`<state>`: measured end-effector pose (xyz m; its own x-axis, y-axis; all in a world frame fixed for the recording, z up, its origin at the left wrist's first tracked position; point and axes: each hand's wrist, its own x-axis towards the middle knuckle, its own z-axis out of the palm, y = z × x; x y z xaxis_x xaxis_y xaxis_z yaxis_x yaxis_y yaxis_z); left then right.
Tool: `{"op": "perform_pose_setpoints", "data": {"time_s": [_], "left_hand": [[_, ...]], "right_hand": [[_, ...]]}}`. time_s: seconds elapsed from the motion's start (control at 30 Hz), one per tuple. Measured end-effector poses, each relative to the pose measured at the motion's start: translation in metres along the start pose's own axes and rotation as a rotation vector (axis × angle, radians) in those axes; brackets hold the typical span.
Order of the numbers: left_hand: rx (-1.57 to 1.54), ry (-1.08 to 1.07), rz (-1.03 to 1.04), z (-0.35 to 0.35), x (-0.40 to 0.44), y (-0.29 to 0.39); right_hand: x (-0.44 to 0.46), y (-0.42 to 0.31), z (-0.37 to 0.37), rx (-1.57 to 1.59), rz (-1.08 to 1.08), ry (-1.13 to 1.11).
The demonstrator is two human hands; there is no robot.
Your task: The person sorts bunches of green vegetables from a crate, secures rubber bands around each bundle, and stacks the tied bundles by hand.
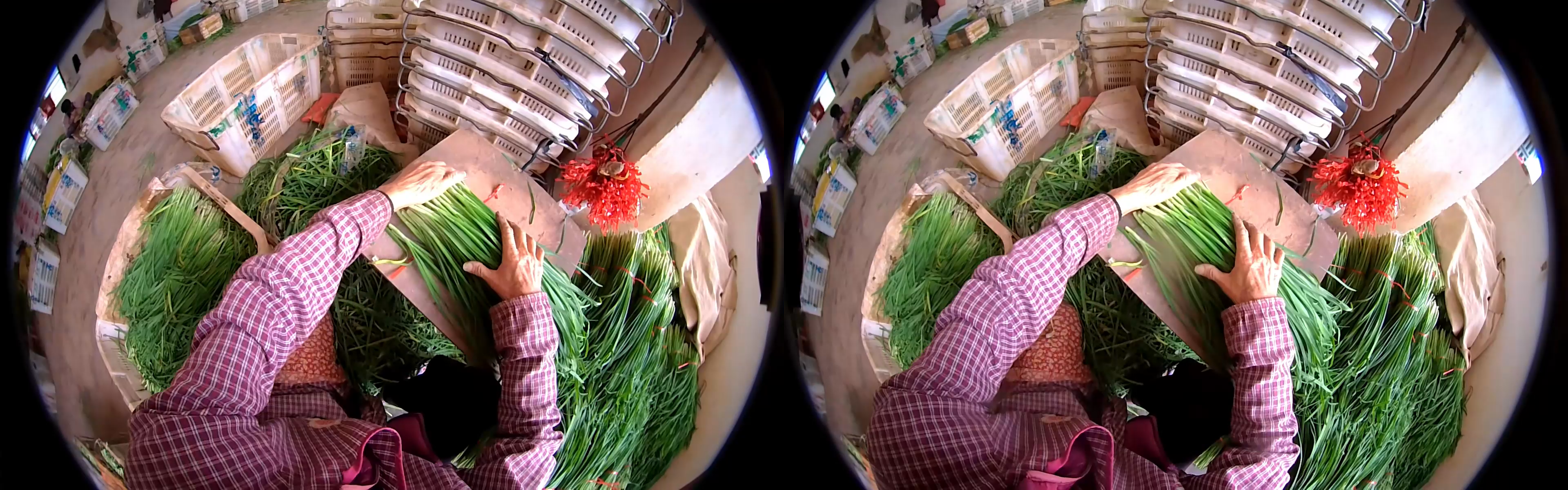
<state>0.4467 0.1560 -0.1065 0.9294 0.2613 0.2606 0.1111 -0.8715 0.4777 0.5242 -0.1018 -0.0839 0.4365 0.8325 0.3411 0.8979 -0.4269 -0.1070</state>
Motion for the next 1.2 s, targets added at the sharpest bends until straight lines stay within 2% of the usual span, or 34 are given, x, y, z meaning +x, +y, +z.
{"op": "perform_pose_setpoints", "data": {"time_s": [0.07,0.1,0.2,0.23,0.3,0.37,0.43,0.63,0.8,0.9,1.0,1.03,1.07,1.17,1.2], "left_hand": [[0.055,0.001,0.21,0.016,-0.002,-0.015],[-0.003,-0.141,0.004,-0.001,-0.001,-0.001],[0.101,0.031,0.155,-0.02,0.005,0.006],[-0.004,0.046,0.163,-0.034,0.005,0.022],[0.058,0.027,0.329,-0.047,-0.003,0.038],[0.167,-0.039,0.453,-0.04,-0.025,0.046],[0.24,-0.194,0.545,-0.038,-0.043,0.055],[0.39,-0.287,0.561,-0.032,-0.053,0.05],[0.372,-0.215,0.566,-0.016,-0.046,0.061],[0.378,-0.248,0.556,-0.01,-0.038,0.058],[0.333,-0.216,0.563,-0.002,-0.031,0.051],[0.325,-0.22,0.546,-0.006,-0.032,0.056],[0.279,-0.281,0.515,-0.012,-0.032,0.06],[0.26,-0.262,0.513,-0.001,-0.028,0.051],[0.259,-0.261,0.516,0.004,-0.027,0.048]], "right_hand": [[-0.001,0.0,0.008,-0.031,-0.009,0.025],[0.0,-0.001,0.009,-0.029,-0.006,0.019],[-0.002,-0.002,0.01,-0.006,0.047,-0.029],[-0.003,0.0,0.012,-0.007,0.05,-0.033],[-0.004,0.002,0.016,-0.019,0.018,0.009],[-0.003,0.001,0.014,-0.021,0.029,-0.001],[-0.002,0.0,0.014,-0.023,0.028,-0.011],[-0.003,0.0,0.013,-0.031,0.035,-0.01],[-0.001,0.002,0.017,-0.052,0.045,-0.025],[-0.002,0.0,0.018,-0.054,0.046,-0.005],[-0.003,-0.021,-0.003,-0.124,-0.01,0.147],[-0.005,-0.034,-0.011,-0.122,-0.088,0.257],[-0.011,-0.048,-0.014,-0.054,-0.139,0.153],[-0.024,-0.092,-0.001,0.203,-0.21,-0.129],[-0.023,-0.107,0.012,0.227,-0.197,-0.058]]}}
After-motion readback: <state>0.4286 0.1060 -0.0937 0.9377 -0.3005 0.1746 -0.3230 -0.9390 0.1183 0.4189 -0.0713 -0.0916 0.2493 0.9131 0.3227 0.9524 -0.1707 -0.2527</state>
